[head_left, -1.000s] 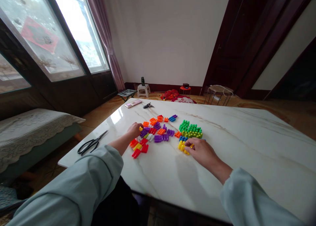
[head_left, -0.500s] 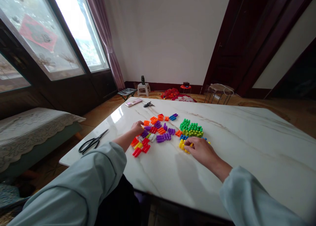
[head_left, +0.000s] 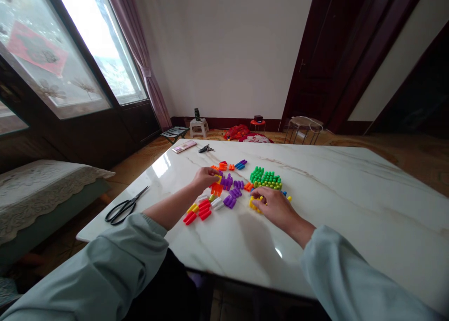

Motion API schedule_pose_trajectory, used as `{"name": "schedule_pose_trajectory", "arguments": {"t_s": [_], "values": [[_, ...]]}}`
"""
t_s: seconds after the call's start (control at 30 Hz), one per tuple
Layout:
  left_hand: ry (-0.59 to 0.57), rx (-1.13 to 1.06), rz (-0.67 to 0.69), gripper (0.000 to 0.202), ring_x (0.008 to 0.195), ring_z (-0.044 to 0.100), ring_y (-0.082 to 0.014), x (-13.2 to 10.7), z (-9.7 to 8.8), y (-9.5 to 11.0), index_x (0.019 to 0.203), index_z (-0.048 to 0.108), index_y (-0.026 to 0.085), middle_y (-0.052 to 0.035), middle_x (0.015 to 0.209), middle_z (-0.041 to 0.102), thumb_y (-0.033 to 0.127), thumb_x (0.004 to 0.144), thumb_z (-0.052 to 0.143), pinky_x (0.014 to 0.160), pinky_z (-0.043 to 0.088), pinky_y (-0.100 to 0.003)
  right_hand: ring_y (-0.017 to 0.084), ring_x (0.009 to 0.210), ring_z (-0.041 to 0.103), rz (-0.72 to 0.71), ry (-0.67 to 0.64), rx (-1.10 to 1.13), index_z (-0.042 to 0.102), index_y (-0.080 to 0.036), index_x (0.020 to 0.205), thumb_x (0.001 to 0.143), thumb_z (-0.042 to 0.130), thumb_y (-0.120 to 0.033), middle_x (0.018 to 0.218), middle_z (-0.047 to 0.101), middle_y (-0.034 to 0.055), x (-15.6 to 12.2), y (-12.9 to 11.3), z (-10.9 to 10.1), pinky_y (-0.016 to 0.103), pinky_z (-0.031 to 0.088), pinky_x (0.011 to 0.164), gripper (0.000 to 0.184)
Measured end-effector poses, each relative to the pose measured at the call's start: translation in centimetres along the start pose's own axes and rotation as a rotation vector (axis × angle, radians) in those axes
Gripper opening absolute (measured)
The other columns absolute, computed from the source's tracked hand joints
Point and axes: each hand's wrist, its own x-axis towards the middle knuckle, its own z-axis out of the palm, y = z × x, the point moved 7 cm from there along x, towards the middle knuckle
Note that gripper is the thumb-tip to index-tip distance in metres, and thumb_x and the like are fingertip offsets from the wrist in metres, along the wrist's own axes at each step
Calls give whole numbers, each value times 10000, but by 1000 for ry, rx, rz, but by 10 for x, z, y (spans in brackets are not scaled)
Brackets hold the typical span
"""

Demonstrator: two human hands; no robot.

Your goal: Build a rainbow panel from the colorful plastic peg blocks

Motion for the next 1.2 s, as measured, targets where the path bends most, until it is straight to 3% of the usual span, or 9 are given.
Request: {"name": "schedule_pose_trajectory", "arguments": {"t_s": [0.13, 0.27, 0.37, 0.47, 0.57, 0.77, 0.9, 1.03, 1.2], "values": [[-128, -406, -27, 181, 534, 544, -83, -17, 34, 27, 790, 692, 137, 33, 574, 575, 151, 614, 735, 529, 435, -193, 153, 776, 629, 7, 68, 66, 617, -207, 1063, 757, 621, -194, 1046, 651, 54, 1, -3, 2, 289, 494, 738, 306], [-288, -698, -49, 238, 607, 600, -94, -36, 54, 49, 766, 644, 133, 15, 643, 618, 160, 581, 791, 611, 487, -213, 146, 699, 642, 223, 119, 238, 487, -189, 1244, 776, 643, -340, 1125, 622, 103, 2, 8, 2, 294, 523, 643, 515], [-400, -774, -27, 293, 645, 620, -95, -48, 59, 61, 788, 636, 127, -5, 706, 648, 184, 571, 824, 648, 497, -219, 146, 643, 659, 359, 47, 504, 412, -180, 1297, 802, 609, -378, 1050, 648, 95, 2, 14, 11, 261, 517, 525, 568], [-538, -731, -21, 350, 679, 630, -98, -55, 67, 63, 845, 658, 123, -17, 741, 661, 215, 565, 847, 673, 499, -222, 140, 564, 649, 411, -39, 676, 464, -166, 1225, 786, 626, -316, 772, 675, 20, 1, 13, 18, 230, 505, 479, 492], [-630, -656, -36, 404, 704, 640, -112, -57, 75, 59, 900, 671, 121, -32, 754, 673, 226, 557, 857, 700, 507, -245, 123, 480, 610, 442, -53, 685, 538, -153, 1100, 731, 662, -226, 580, 631, -33, -2, 14, 20, 207, 488, 447, 395], [-417, -704, -32, 234, 658, 627, -108, -49, 59, 58, 813, 626, 125, -16, 717, 655, 131, 626, 768, 692, 511, -260, 122, 455, 591, 471, -159, 703, 580, -144, 971, 682, 677, -197, 526, 617, -32, -6, 7, 29, 197, 467, 405, 309], [-342, -641, -166, 66, 560, 547, -73, -46, 55, 48, 775, 622, 138, 10, 661, 597, 146, 713, 645, 550, 452, -198, 106, 444, 574, 500, -39, 712, 560, -155, 958, 703, 669, -229, 533, 602, -43, -5, 11, 21, 191, 469, 411, 287], [-529, -525, -308, 227, 512, 473, -73, -58, 70, 38, 765, 654, 133, 4, 631, 558, 360, 760, 640, 448, 348, -185, 114, 486, 604, 503, 106, 790, 552, -176, 941, 713, 675, -269, 587, 610, -41, -4, 18, 11, 226, 526, 465, 275], [-676, -323, -53, 468, 503, 376, -62, -71, 75, 54, 787, 706, 132, 29, 578, 501, 551, 588, 768, 449, 268, -197, 144, 573, 657, 493, 105, 858, 540, -186, 937, 738, 641, -289, 690, 657, -3, -4, 19, 12, 261, 557, 527, 246]]}}
